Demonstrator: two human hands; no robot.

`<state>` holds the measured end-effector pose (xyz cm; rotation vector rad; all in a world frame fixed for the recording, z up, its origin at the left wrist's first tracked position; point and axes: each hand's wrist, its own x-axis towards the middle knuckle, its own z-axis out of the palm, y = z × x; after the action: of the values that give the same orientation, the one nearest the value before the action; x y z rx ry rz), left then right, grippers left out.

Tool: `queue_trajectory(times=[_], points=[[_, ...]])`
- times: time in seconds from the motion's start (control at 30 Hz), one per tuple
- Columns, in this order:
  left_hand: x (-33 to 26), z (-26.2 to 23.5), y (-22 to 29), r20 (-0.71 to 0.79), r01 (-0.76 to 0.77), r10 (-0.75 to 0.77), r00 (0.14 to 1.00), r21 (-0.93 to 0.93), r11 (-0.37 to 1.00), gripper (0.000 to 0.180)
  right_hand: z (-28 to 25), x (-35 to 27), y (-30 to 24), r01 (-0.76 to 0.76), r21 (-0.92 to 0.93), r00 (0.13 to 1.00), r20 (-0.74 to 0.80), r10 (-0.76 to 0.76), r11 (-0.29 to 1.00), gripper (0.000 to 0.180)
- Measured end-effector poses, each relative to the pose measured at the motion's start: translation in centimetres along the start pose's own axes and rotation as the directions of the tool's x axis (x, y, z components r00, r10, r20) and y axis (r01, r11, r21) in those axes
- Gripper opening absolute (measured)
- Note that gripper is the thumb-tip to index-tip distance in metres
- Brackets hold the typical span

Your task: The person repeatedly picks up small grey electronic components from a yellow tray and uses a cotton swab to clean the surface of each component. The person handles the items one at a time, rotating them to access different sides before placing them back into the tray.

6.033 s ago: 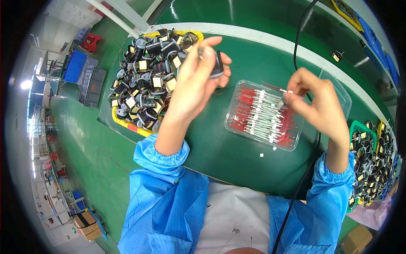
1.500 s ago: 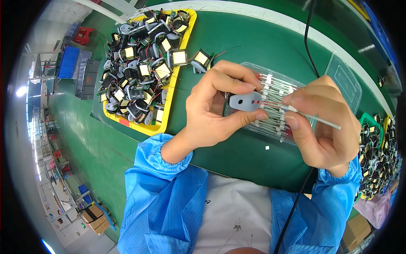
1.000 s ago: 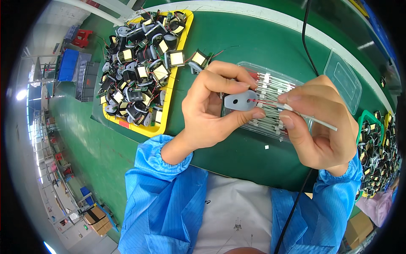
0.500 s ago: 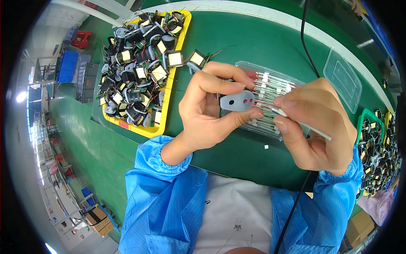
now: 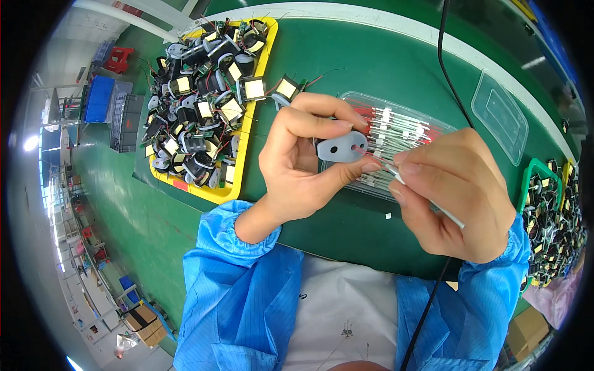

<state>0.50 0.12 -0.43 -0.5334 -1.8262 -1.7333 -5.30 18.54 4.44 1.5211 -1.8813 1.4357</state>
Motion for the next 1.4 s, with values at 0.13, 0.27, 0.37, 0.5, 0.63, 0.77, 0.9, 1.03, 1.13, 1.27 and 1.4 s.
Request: queue_trajectory(times=[0.13,0.27,0.37,0.5,0.63,0.77,0.9,1.03,1.13,1.27,1.4], points=[[0.0,0.1,-0.1,-0.006,0.008,-0.008,1.0,0.011,1.0,0.047,0.3,-0.2,0.1,0.014,-0.02,0.999,-0.035,-0.014,1.0,0.034],[-0.1,0.2,0.0,-0.008,0.012,-0.012,1.0,0.018,1.0,0.047,0.2,-0.1,0.3,0.023,0.013,1.0,-0.014,-0.023,1.0,0.034],[0.0,0.2,0.0,0.011,0.016,-0.017,1.0,0.013,1.0,0.047,-0.3,0.2,0.8,0.012,0.083,1.0,0.017,-0.014,0.996,0.031],[0.1,0.2,0.0,0.044,0.022,-0.022,0.999,-0.016,1.0,0.047,-0.6,0.5,1.5,0.019,0.171,0.999,0.029,-0.024,0.985,0.029],[0.0,0.1,-0.2,0.054,0.018,-0.017,0.998,-0.021,1.0,0.047,-0.7,0.5,1.6,0.013,0.184,0.999,0.03,-0.019,0.983,0.028],[0.0,0.1,-0.2,0.045,0.012,-0.011,0.999,-0.031,0.999,0.046,-0.6,0.4,1.4,0.035,0.128,0.999,0.014,-0.037,0.991,0.03],[0.1,0.1,-0.3,0.061,0.009,-0.009,0.998,-0.013,1.0,0.046,-0.3,0.2,1.0,0.067,0.054,0.998,-0.007,-0.066,0.996,0.032],[0.1,0.0,-0.1,0.048,0.05,-0.046,0.998,-0.083,0.995,0.046,-0.5,0.4,0.7,0.064,0.039,0.997,0.034,-0.065,0.997,0.032],[0.2,-0.1,-0.1,0.063,0.029,-0.026,0.998,-0.051,0.998,0.047,-0.3,0.3,1.0,0.074,0.06,0.997,-0.001,-0.074,0.995,0.032],[0.2,-0.1,-0.2,0.066,0.031,-0.029,0.997,-0.022,0.999,0.047,0.1,0.3,1.1,0.087,0.077,0.996,-0.032,-0.085,0.993,0.031],[0.2,-0.1,-0.1,0.072,0.028,-0.027,0.997,-0.011,1.0,0.047,0.0,0.4,1.1,0.092,0.076,0.995,-0.036,-0.09,0.993,0.03]])
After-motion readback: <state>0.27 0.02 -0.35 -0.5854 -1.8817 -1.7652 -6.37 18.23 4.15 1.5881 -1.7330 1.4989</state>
